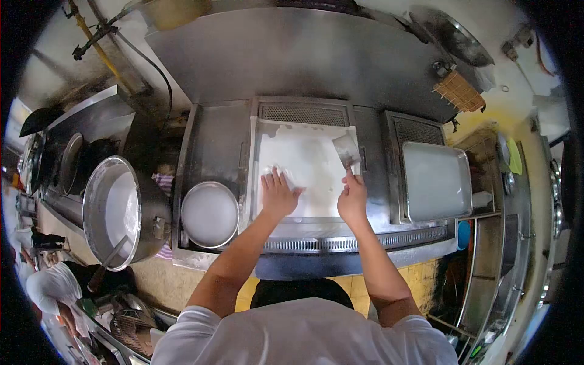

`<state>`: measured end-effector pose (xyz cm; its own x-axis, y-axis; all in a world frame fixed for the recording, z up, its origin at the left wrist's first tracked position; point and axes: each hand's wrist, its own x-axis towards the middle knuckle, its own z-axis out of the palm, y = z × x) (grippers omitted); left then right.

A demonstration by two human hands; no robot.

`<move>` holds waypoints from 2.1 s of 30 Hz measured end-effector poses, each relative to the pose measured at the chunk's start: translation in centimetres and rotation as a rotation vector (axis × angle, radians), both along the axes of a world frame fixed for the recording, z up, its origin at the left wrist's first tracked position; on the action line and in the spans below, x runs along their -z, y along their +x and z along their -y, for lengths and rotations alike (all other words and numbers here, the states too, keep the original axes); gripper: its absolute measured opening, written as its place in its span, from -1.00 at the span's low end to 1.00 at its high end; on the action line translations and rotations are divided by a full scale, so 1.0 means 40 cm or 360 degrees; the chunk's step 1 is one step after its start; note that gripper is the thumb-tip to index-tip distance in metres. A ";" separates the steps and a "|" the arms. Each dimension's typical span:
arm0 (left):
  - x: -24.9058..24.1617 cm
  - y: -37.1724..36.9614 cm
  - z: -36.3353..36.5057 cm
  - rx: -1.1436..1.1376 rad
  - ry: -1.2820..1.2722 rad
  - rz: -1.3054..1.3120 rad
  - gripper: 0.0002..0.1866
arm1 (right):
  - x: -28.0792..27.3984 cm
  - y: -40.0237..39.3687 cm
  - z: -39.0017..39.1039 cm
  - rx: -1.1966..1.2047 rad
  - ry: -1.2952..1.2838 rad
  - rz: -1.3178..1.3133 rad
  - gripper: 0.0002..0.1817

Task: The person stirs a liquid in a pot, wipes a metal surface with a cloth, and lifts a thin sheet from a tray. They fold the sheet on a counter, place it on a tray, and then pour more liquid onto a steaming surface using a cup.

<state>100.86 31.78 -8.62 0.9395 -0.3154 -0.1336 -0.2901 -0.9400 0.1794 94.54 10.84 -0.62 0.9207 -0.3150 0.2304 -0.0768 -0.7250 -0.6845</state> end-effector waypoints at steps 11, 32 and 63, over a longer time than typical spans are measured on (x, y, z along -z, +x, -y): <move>0.006 0.259 0.112 -0.0175 0.0075 0.0133 0.08 | -0.054 -0.097 0.044 -0.0043 0.0326 -0.0154 -0.36; -0.062 -0.016 0.303 0.0178 -0.0149 0.0045 0.04 | -0.058 -0.178 0.134 -0.0007 0.0259 0.0006 -0.44; 0.128 -0.268 -0.682 -0.0601 0.0080 0.0314 -0.72 | 0.131 -0.104 -0.488 -0.0788 0.0831 -0.0847 -0.58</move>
<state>90.14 59.07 -13.74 0.9969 0.0576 0.0538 0.0516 -0.9930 0.1065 90.37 30.37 -5.84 0.9231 0.2015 -0.3275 -0.2395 -0.3652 -0.8996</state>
